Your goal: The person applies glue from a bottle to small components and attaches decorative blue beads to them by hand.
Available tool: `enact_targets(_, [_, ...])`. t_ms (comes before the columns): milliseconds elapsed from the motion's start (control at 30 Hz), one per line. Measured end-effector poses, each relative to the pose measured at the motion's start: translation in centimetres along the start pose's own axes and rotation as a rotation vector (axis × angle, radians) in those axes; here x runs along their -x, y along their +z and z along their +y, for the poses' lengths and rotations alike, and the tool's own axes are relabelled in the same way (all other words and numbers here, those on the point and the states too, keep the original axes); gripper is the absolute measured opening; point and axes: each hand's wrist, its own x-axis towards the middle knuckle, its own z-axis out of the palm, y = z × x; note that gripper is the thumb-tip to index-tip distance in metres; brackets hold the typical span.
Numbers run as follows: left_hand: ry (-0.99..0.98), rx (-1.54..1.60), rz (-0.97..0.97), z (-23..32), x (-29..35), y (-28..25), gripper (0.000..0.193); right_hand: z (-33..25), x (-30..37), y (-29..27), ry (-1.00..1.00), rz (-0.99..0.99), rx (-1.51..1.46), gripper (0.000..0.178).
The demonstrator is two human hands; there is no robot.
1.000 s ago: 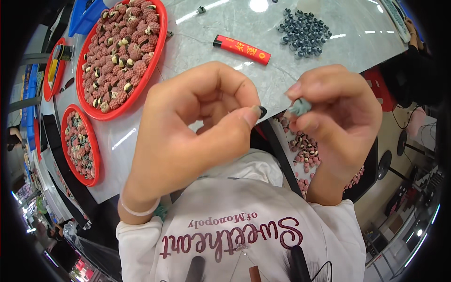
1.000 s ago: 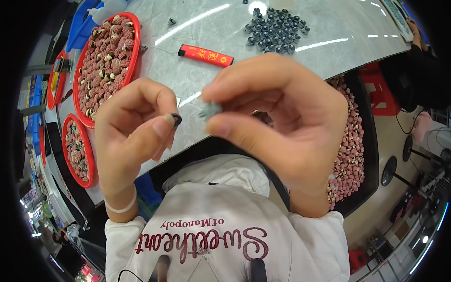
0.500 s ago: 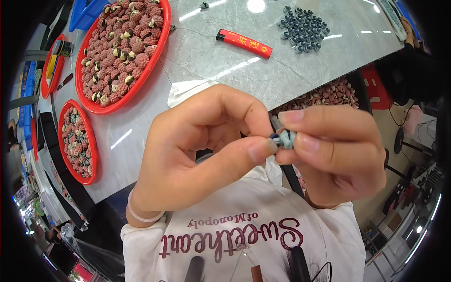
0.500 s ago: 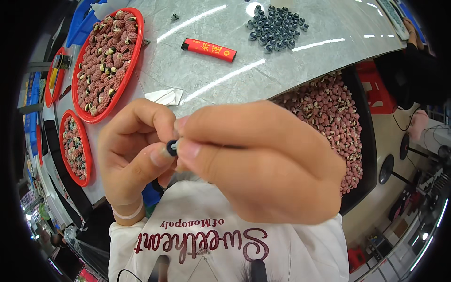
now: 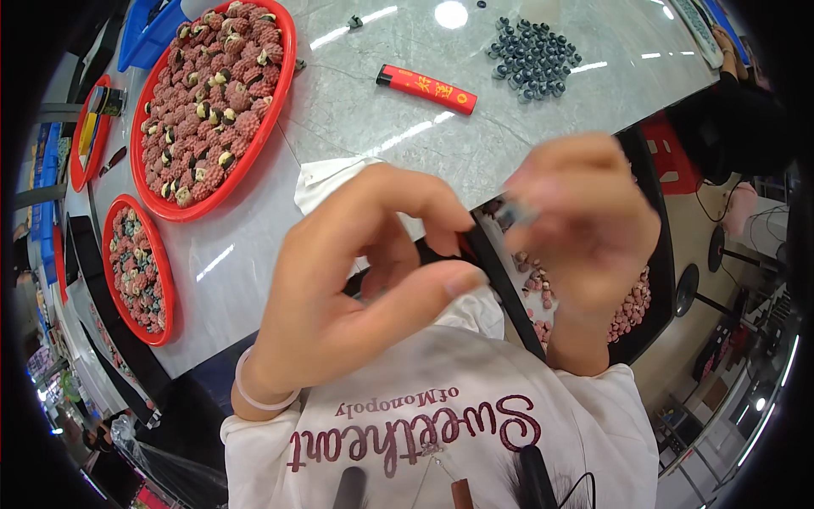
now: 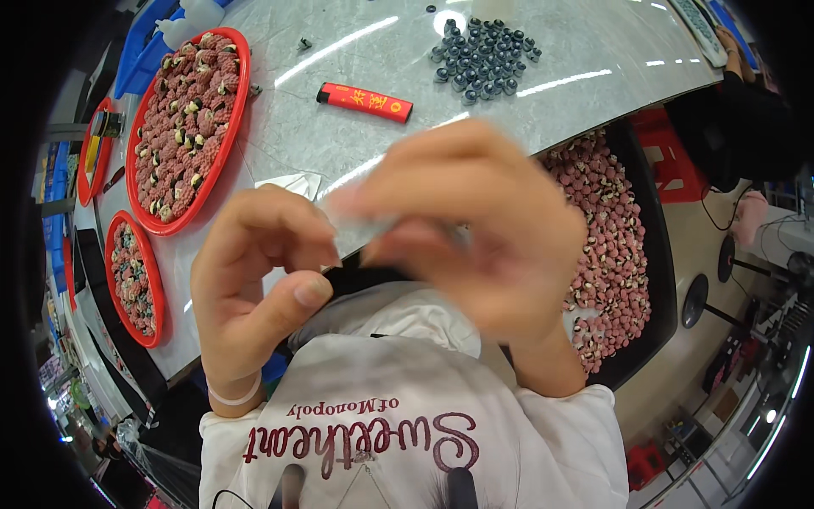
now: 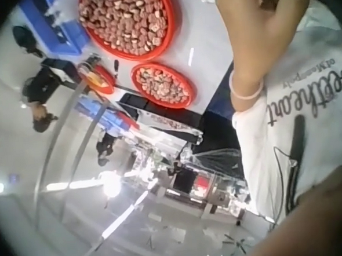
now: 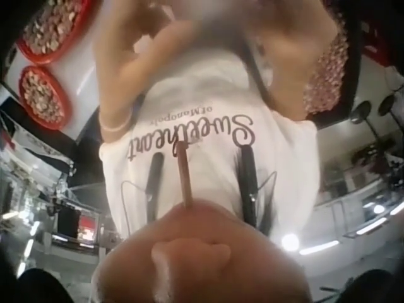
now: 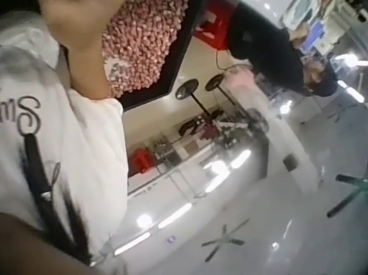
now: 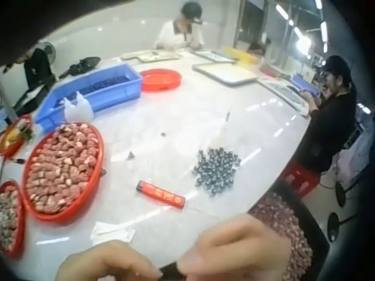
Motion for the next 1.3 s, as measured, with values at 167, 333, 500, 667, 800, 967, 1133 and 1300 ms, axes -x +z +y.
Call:
enact_targets(167, [-0.041,0.049,0.253,-0.7,1.1,-1.5,0.018,4.7,-0.1,-6.1,0.352,0.328,0.202,0.019])
enact_targets(333, [-0.059,0.003,0.295,-0.7,1.3,-2.5,0.017,7.1,-1.2,-7.3,0.441,0.134,0.672,0.016])
enact_targets(500, [-0.075,-0.077,0.387,-1.1,2.7,-4.7,0.018,6.1,-1.8,-7.1,0.438,0.217,0.593,0.014])
enact_targets(667, [-0.091,-0.071,0.49,-0.7,2.5,-6.4,0.013,5.5,-5.0,-3.9,0.322,0.163,0.416,0.016])
enact_targets(800, [-0.025,-0.129,0.312,0.2,-0.3,-5.8,0.013,10.6,-9.7,2.5,-0.144,-0.222,0.447,0.02])
enact_targets(967, [0.022,-0.317,0.139,1.2,-4.5,-7.6,0.01,11.3,-11.6,4.5,-0.071,-0.609,0.759,0.019])
enact_targets(1133, [0.12,-0.527,-0.034,0.1,-11.9,-9.3,0.019,9.1,-9.8,1.2,-0.053,-0.473,0.712,0.016])
enact_targets(1300, [0.451,-0.898,0.024,-5.5,-19.0,-9.4,0.016,3.8,-6.0,-2.4,0.422,-0.125,0.095,0.013])
